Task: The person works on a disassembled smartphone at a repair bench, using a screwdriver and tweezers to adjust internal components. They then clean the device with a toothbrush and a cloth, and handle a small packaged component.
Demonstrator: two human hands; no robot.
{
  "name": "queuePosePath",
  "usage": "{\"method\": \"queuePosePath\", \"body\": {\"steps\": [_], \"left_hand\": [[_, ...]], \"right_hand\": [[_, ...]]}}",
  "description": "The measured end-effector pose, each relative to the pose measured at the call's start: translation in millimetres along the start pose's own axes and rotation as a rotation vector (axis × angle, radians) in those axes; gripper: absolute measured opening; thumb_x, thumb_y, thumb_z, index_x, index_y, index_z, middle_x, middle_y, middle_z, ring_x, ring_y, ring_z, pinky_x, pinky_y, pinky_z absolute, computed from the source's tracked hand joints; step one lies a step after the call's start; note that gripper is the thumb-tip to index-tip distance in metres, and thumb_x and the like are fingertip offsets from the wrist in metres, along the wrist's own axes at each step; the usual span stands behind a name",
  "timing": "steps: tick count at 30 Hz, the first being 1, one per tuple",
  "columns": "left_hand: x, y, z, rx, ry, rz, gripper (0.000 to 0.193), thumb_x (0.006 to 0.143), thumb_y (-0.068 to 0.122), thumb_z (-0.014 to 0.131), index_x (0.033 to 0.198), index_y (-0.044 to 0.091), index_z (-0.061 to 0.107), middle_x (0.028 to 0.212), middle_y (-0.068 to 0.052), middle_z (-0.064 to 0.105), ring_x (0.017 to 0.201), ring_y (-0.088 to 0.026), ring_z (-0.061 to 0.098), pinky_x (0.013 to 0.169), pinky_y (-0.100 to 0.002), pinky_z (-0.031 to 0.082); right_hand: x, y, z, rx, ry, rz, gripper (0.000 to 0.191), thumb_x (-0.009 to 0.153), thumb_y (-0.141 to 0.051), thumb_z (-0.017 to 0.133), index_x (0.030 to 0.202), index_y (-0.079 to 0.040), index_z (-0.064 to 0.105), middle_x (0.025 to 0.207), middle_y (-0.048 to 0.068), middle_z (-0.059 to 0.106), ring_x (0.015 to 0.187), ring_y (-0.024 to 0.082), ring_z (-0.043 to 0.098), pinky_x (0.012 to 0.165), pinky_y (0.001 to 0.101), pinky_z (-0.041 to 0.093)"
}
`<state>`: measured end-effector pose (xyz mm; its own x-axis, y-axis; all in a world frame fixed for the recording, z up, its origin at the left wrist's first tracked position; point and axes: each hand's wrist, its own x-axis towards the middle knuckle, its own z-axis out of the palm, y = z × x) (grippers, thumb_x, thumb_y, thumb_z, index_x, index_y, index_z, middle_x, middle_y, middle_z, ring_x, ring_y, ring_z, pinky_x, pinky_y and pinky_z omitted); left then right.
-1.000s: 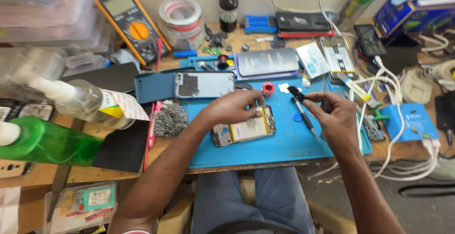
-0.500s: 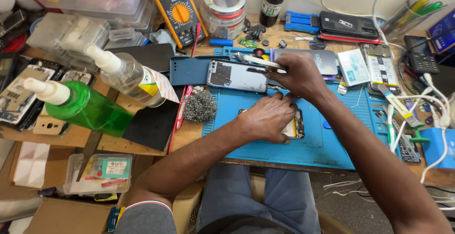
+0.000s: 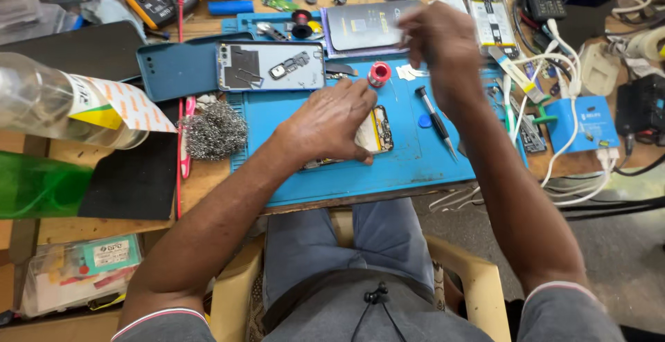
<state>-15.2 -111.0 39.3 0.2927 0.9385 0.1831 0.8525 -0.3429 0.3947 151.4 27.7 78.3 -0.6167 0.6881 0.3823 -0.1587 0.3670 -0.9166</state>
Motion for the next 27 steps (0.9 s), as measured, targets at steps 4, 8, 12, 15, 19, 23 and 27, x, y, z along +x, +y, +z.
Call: {"method": "queuePosePath", "body": {"steps": [4, 8, 12, 15, 19, 23, 27], "left_hand": [[3, 5, -6, 0.013, -0.029, -0.005, 0.093, 0.049, 0.051, 0.096, 0.113, -0.002, 0.055, 0.111, -0.017, 0.058, 0.11, -0.037, 0.055, 0.095, -0.049, 0.047], [7, 0, -3, -0.061, -0.048, -0.02, 0.085, 0.053, 0.049, 0.097, 0.111, 0.002, 0.056, 0.106, -0.015, 0.063, 0.108, -0.037, 0.059, 0.092, -0.049, 0.048], [11, -12, 3, -0.319, -0.05, -0.096, 0.055, 0.078, 0.032, 0.085, 0.121, 0.009, 0.06, 0.106, -0.012, 0.072, 0.106, -0.032, 0.069, 0.087, -0.047, 0.053], [13, -20, 3, -0.283, -0.053, -0.044, 0.039, 0.088, 0.025, 0.08, 0.121, 0.011, 0.066, 0.106, -0.013, 0.074, 0.1, -0.03, 0.071, 0.085, -0.044, 0.054], [12, -23, -7, -0.514, -0.121, -0.186, 0.037, 0.093, 0.025, 0.076, 0.124, 0.008, 0.064, 0.103, -0.012, 0.074, 0.094, -0.022, 0.071, 0.078, -0.037, 0.056], [16, -20, -10, -0.664, -0.159, -0.402, 0.044, 0.092, 0.028, 0.07, 0.131, 0.009, 0.059, 0.102, -0.01, 0.075, 0.087, -0.017, 0.072, 0.071, -0.034, 0.055], [18, -22, -4, -0.699, -0.194, -0.385, 0.045, 0.092, 0.024, 0.069, 0.134, 0.009, 0.058, 0.104, -0.01, 0.077, 0.09, -0.015, 0.073, 0.073, -0.033, 0.058]], "right_hand": [[-84, 7, -37, 0.411, 0.276, 0.084, 0.045, 0.117, -0.033, 0.043, 0.096, 0.0, 0.065, 0.082, 0.013, 0.066, 0.07, 0.016, 0.059, 0.068, 0.0274, 0.05], [-149, 20, -44, 0.325, 0.443, 0.172, 0.042, 0.12, -0.033, 0.04, 0.1, -0.003, 0.061, 0.083, 0.017, 0.068, 0.064, 0.019, 0.06, 0.06, 0.0278, 0.049], [-167, 19, -52, 0.053, 0.411, 0.166, 0.034, 0.117, -0.03, 0.051, 0.105, -0.001, 0.064, 0.072, 0.01, 0.062, 0.057, 0.013, 0.059, 0.056, 0.0266, 0.048], [-154, 5, -71, -0.429, 0.305, 0.317, 0.033, 0.112, -0.029, 0.059, 0.1, 0.001, 0.068, 0.069, 0.008, 0.061, 0.056, 0.01, 0.055, 0.05, 0.0234, 0.041], [-122, -8, -92, -0.429, 0.242, 0.355, 0.042, 0.114, -0.033, 0.057, 0.092, -0.001, 0.072, 0.063, 0.004, 0.057, 0.053, 0.008, 0.048, 0.047, 0.0227, 0.033], [-112, -12, -98, -0.332, 0.262, 0.348, 0.052, 0.115, -0.039, 0.051, 0.085, -0.001, 0.071, 0.06, 0.004, 0.056, 0.05, 0.008, 0.046, 0.047, 0.0232, 0.032], [-112, -7, -100, -0.529, 0.169, 0.436, 0.065, 0.113, -0.049, 0.049, 0.078, 0.001, 0.072, 0.063, 0.008, 0.062, 0.055, 0.014, 0.052, 0.051, 0.0295, 0.039]]}}
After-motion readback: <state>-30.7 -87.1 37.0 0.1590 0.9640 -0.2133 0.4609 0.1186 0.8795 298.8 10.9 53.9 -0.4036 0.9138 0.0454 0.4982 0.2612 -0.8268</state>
